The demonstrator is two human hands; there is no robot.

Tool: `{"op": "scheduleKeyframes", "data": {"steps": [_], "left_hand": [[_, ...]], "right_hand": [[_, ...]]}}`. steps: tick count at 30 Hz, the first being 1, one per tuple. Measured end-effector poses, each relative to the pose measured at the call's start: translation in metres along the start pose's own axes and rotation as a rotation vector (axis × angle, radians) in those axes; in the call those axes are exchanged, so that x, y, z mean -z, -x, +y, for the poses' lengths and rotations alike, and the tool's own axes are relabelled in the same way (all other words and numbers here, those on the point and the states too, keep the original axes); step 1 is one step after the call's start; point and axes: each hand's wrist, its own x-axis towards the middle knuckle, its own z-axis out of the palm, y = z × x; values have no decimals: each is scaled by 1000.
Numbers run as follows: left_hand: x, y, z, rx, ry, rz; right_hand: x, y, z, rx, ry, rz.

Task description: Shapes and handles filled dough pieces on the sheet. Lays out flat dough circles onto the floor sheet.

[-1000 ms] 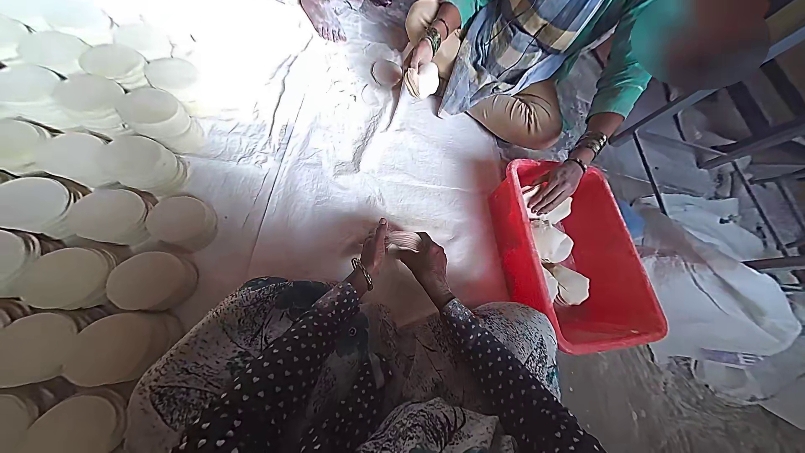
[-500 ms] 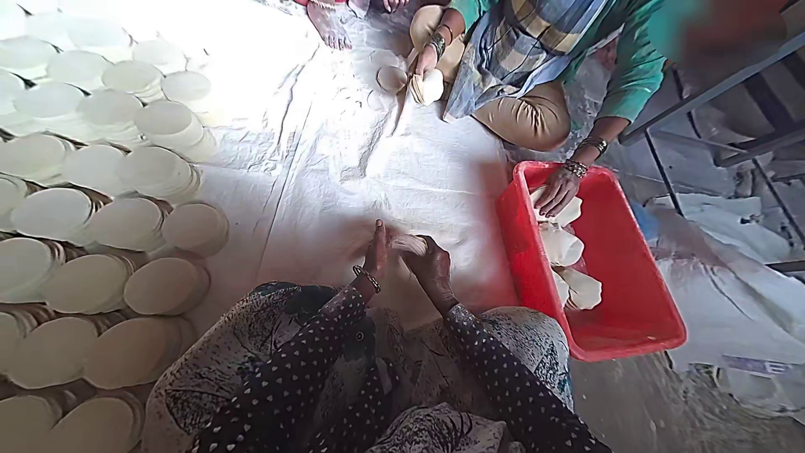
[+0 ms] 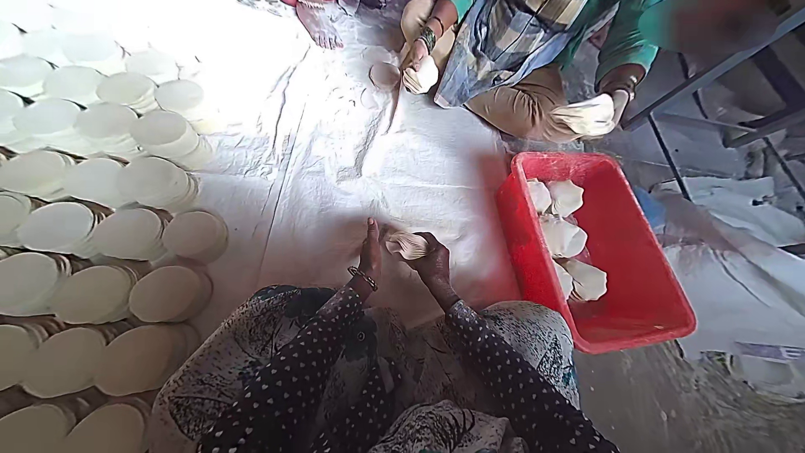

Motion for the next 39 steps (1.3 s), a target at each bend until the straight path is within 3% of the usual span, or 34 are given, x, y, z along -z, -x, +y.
{"op": "scheduleKeyframes", "data": {"steps": [3,6,11,15,18,21,30,36,39], "left_hand": [[-7,6,-4,39,-33,-26],[-1,-1,-1,-38,-28,-38],[-8,5,-1,18,-1,-14],[-3,-3,1,-39,16,-26],[-9,3,-3,-38,-30,-22],[4,15,20,-21,-100,6],[8,11,9,-4,-166,-12],[1,10,8,31,44,-69],[-7,6,-4,25,38,-42]], "right_hand": [[-6,-8,2,-95,84,-145],[-3,-8,7,-39,-129,-105],[-6,-13,9,-78,77,-159],[0,-14,7,24,-56,-102],[-4,-18,7,36,99,-197],[23,-21,-20,-1,103,-235],[48,-29,-38,16,417,-311],[37,-16,-4,167,-49,-64],[3,-12,7,31,65,-174]]}}
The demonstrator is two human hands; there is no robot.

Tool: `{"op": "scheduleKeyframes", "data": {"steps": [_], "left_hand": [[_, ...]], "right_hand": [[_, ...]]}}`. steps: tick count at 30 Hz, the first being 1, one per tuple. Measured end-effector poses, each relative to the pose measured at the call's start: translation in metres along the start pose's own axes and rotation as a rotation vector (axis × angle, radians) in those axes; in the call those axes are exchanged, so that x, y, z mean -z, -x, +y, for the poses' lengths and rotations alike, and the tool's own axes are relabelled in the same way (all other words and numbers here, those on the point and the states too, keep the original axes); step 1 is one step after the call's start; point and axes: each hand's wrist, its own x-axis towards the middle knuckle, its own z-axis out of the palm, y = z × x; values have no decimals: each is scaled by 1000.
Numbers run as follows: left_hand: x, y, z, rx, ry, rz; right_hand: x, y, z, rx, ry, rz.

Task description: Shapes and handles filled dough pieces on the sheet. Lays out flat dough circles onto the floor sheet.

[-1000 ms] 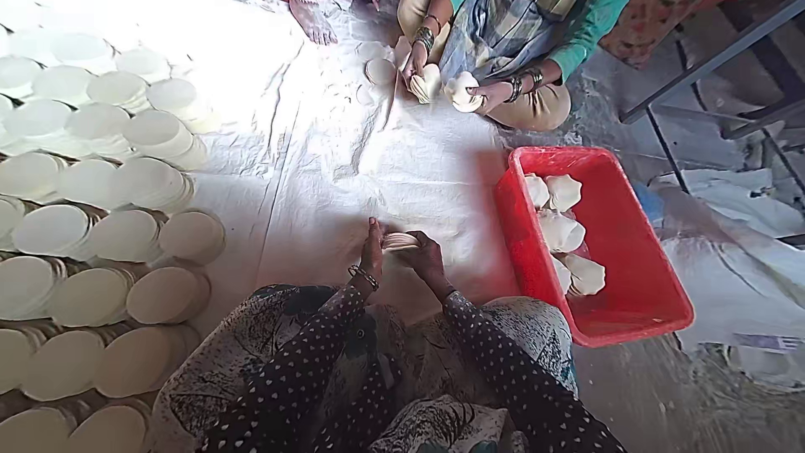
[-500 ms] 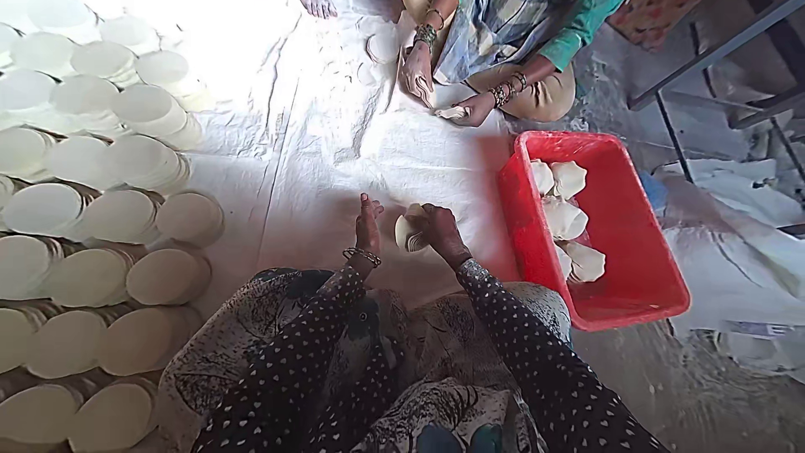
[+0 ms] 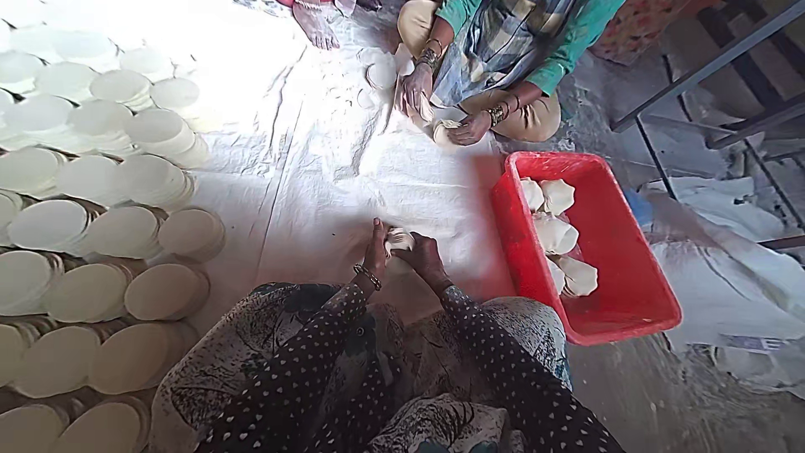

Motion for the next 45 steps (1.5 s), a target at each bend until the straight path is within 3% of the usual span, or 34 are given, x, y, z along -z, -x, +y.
{"op": "scheduleKeyframes", "data": {"steps": [2,6,9,13,17,21,25,29,33,37,42,45], "left_hand": [[3,-7,-2,-51,-37,24],[10,-12,3,-80,-83,15],[2,1,2,-36,-119,-16],[10,-9,-1,-71,-68,9],[1,-6,-8,-41,-88,-7],[9,-9,-4,-66,-71,3],[2,-6,-7,-65,-93,0],[9,-11,-7,-103,-67,38],[2,-10,-10,-63,-88,35],[12,-9,-4,-103,-88,19],[3,-12,-8,-90,-108,20],[11,-19,-6,-128,-77,34]], "right_hand": [[-7,-3,-8,-35,76,-59],[2,12,-12,-64,0,121],[-8,3,-5,-151,56,-6],[-8,9,-1,9,-192,107],[-14,1,-1,-54,-1,-16],[-7,6,2,30,-197,77],[-7,-1,2,-47,28,-32],[-3,6,5,77,-243,99],[-9,-3,4,-65,-26,-33],[-6,5,10,88,-241,83],[-9,-6,6,-99,1,-66],[-4,4,11,26,-206,45]]}}
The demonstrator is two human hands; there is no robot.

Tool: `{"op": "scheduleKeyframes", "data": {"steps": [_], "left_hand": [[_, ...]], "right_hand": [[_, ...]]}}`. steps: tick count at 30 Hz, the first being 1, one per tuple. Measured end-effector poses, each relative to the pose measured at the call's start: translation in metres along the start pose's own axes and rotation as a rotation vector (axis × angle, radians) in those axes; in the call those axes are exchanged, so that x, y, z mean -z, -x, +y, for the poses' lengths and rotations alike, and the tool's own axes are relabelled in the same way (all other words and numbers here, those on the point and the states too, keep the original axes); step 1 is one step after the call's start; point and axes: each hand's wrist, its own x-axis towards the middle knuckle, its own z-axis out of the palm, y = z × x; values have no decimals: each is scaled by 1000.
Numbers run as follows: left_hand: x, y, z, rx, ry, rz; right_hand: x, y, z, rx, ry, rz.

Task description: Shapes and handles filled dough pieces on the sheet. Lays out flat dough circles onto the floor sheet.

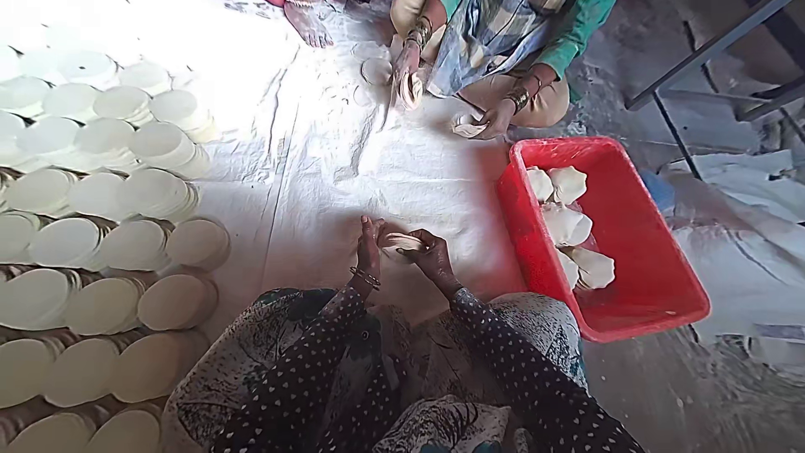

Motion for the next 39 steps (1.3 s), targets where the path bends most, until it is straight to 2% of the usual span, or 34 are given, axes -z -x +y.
{"op": "scheduleKeyframes", "data": {"steps": [1,4,8,13,16,19,21,23,25,28,30,32,34,37,39], "left_hand": [[-1,2,1,-1,-16,-9],[-9,12,1,28,-93,-45],[-3,0,3,2,-10,2],[-8,13,12,35,-89,-22],[2,21,31,58,-92,51],[-1,26,34,121,-93,64],[-4,8,28,45,-74,50],[0,5,15,18,-83,40],[0,0,17,32,-60,57],[1,0,12,84,-10,55],[-3,0,9,91,19,51],[-6,11,9,127,1,24],[-6,10,4,99,-24,3],[0,6,7,42,-14,31],[-2,12,12,82,-32,26]], "right_hand": [[2,1,0,20,-7,2],[-8,-3,-4,-69,178,-103],[-6,-2,3,28,-10,-29],[-13,-8,-7,-8,291,-142],[-1,-5,-14,32,117,-86],[10,-8,-19,39,359,-175],[15,-16,-28,53,464,-217],[15,-16,-24,-12,530,-254],[19,-22,-25,8,450,-204],[31,-3,-31,61,164,-41],[24,0,-22,8,67,15],[3,-10,-8,-117,152,-44],[-9,-18,-9,-108,276,-91],[-4,-6,-17,30,126,60],[-1,2,-16,-6,94,79]]}}
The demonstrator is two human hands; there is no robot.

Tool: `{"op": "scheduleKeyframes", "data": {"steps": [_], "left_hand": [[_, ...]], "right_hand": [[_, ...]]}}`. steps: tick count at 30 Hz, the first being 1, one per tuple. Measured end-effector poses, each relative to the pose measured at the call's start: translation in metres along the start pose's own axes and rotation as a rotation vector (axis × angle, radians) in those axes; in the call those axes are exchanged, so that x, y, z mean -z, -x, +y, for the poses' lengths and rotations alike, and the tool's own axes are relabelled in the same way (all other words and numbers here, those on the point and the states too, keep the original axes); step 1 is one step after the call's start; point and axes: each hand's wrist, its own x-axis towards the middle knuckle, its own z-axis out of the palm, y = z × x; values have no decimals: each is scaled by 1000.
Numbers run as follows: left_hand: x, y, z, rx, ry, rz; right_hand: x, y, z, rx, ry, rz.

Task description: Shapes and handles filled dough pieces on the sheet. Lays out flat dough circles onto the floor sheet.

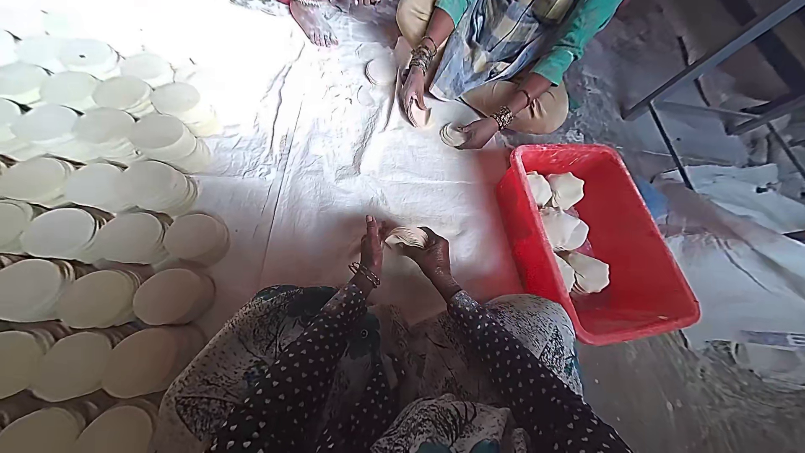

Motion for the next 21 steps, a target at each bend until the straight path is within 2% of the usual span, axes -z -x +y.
{"op": "scheduleKeyframes", "data": {"steps": [3,7,11,15,19,21], "left_hand": [[-7,1,-3,23,-30,-27],[-4,-11,-7,-59,-27,-1],[-9,0,-9,-36,-72,-18],[-2,-1,1,-78,-37,-40],[-6,-2,-3,-74,-65,-31],[3,-11,4,-136,-69,13]], "right_hand": [[-9,-8,5,-98,94,-107],[-2,-2,9,25,-108,-42],[-10,-11,12,-55,91,-168],[-4,-6,14,59,-109,-76],[-12,-14,15,10,109,-174],[-9,-15,6,24,7,-172]]}}
